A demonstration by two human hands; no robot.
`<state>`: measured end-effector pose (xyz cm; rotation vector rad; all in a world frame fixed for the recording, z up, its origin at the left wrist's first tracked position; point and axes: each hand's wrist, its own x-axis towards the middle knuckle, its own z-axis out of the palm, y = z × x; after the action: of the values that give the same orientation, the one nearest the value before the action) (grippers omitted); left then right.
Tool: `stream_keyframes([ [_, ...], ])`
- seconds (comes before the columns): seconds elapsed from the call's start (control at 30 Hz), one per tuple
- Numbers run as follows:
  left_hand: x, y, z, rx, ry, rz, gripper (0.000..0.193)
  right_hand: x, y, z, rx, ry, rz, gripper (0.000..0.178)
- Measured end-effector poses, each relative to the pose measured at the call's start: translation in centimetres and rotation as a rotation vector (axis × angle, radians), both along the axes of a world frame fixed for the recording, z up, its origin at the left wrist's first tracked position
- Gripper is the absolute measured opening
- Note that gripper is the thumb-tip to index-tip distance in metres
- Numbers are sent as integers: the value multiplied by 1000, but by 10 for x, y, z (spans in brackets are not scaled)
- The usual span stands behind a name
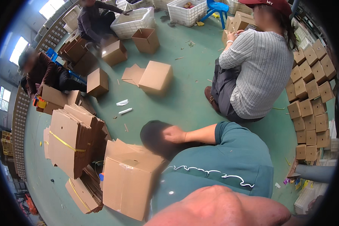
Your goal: The person assembles flat cardboard boxes by folding the flaps and sealing them with a tape dispenser. They repeatedly pick up a flat box, fold it into shape, and apply tape to secure the seams.
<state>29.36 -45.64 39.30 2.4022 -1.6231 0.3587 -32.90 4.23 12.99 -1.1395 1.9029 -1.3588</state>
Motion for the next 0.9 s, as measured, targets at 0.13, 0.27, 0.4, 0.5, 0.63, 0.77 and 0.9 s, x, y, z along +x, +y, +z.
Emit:
stream_keyframes([
  [0.13, -27, 4, -9, -67, 72, -80, 59, -9, 7, -14, 0, -140, 49, 16],
  [0.27, -20, 22, -22, -105, 127, -114, 59, -10, 12, -7, 8, -157, 104, 16],
  [0.4, -20, 35, -35, -126, 163, -166, 58, -4, 12, -3, -108, -232, 31, 15],
  [0.5, -19, 44, -48, -133, 187, -179, 58, -8, 15, 2, -106, -257, 85, 14],
  [0.63, -24, 52, -59, -140, 225, -215, 58, -11, 18, -8, -101, -325, 108, 14],
  [0.77, -5, 60, -66, -155, 253, -247, 58, -11, 16, -19, -175, -300, 143, 16],
  [0.9, 6, 72, -71, -164, 305, -323, 57, -5, 9, -7, -220, -270, 74, 21],
])
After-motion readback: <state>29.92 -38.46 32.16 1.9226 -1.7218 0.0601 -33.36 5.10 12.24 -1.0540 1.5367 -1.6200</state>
